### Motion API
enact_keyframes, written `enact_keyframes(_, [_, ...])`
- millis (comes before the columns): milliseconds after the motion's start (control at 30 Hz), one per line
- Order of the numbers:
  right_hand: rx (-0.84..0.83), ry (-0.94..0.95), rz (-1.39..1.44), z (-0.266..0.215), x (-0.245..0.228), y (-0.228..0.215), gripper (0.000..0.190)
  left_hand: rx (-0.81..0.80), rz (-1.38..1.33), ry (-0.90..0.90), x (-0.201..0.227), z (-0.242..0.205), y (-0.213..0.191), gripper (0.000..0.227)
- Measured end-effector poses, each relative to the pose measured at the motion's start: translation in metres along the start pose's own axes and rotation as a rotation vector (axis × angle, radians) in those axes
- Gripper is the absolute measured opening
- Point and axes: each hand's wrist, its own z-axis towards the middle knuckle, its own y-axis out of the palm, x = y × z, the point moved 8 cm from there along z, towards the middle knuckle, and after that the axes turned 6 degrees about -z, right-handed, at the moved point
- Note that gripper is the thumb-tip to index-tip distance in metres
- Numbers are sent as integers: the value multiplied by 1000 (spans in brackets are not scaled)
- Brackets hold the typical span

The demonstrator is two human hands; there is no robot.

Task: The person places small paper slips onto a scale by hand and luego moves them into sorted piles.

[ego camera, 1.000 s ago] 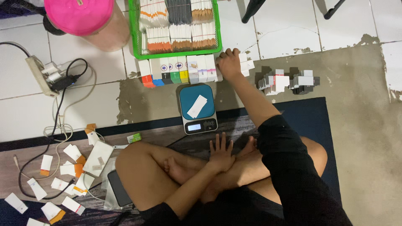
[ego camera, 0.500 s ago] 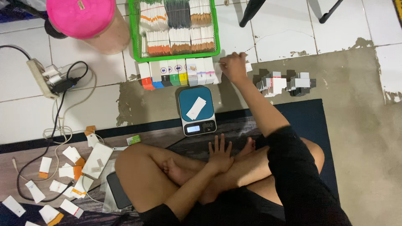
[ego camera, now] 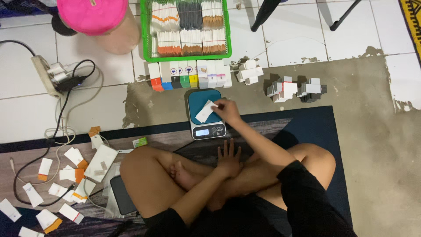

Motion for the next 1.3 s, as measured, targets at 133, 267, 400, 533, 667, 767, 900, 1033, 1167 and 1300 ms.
enact_keyframes(133, [-13,-151,-411,-8,-61,-13,28,24,-1,25,-1,1,3,69])
enact_keyframes(267, [208,-193,-409,17,-59,-52,27,-2,-5,3,-3,3,2,70])
enact_keyframes(400, [331,-80,-808,77,-25,-91,10,-38,-35,7,1,-2,-2,71])
enact_keyframes(533, [165,-202,-963,129,6,-67,16,-29,-21,2,3,-2,-8,66])
enact_keyframes(667, [74,-270,-1214,169,52,-35,20,-57,-64,7,1,-1,-5,68])
enact_keyframes(767, [70,-294,-1267,177,56,-30,14,-68,-42,-1,0,0,-5,69])
enact_keyframes(900, [41,-304,-1187,171,49,-36,16,-51,-44,23,3,-2,-7,69])
enact_keyframes(1033, [30,-295,-1181,173,58,-35,17,-59,-49,9,3,-2,-6,67])
enact_keyframes(1167, [51,-309,-1120,173,58,-38,8,-40,-37,28,3,-1,-5,67])
enact_keyframes(1300, [77,-230,-1086,160,30,-58,5,-27,-21,16,-3,7,4,68])
